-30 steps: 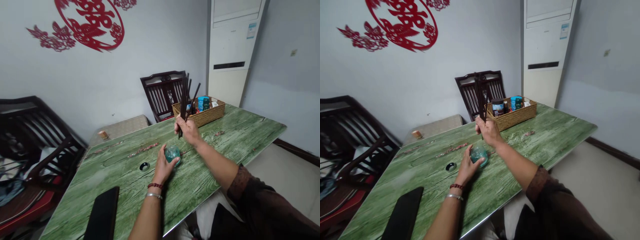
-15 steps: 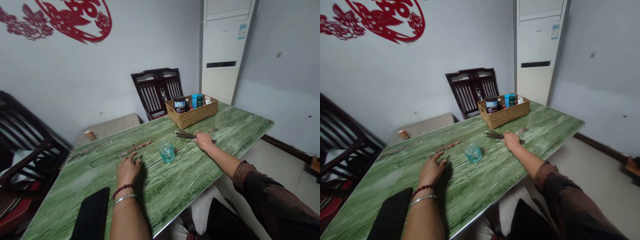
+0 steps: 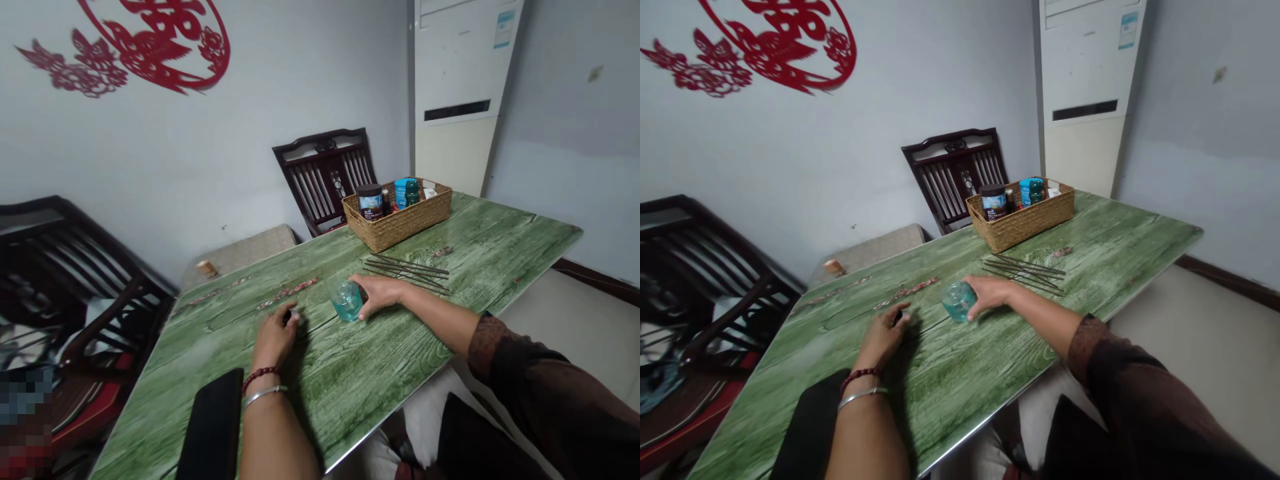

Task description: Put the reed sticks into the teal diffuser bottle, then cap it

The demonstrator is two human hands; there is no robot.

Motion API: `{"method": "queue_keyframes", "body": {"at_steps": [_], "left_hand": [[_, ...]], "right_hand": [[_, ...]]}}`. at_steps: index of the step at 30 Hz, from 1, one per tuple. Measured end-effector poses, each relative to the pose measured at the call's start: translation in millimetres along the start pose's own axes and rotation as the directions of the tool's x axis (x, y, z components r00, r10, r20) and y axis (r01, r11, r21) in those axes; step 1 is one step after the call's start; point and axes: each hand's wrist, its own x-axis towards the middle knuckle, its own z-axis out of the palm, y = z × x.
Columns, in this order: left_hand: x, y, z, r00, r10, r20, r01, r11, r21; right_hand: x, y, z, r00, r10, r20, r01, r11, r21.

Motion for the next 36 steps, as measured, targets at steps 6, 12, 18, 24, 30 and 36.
{"method": "queue_keyframes", "body": {"at_steps": [6,12,18,24,30,36], "left_hand": [[-7.3,51.7,24.3,0.968,-0.007,-0.249,-0.201,0.572,-0.796],[-12.9,72.9,48.5,0.961,0.037,-0.275,-0.249,0.552,-0.796],[-14.6,67.8,53.8,0.984,0.111,-0.142,-0.181,0.604,-0.776],[-18.3,69.8,49.8,0.982,0.168,-0.086,-0.181,0.709,-0.682],[-17.3,71.6,49.0,0.98,0.168,-0.109,-0.2,0.788,-0.582],[-25.7,74.0,39.4,0.979,0.203,0.007,-0.145,0.722,-0.677]], "right_hand": [[15.2,4.9,38.4,0.987,-0.022,-0.16,0.055,0.977,0.207],[14.9,0.4,49.1,0.975,-0.018,-0.22,0.052,0.987,0.152],[15.9,0.6,47.8,0.972,-0.039,-0.23,0.07,0.989,0.127],[16.7,1.7,49.0,0.968,-0.058,-0.246,0.094,0.986,0.137],[17.2,1.2,50.4,0.967,-0.077,-0.243,0.116,0.982,0.151],[17.5,1.5,51.0,0.964,-0.068,-0.259,0.116,0.978,0.172]]}}
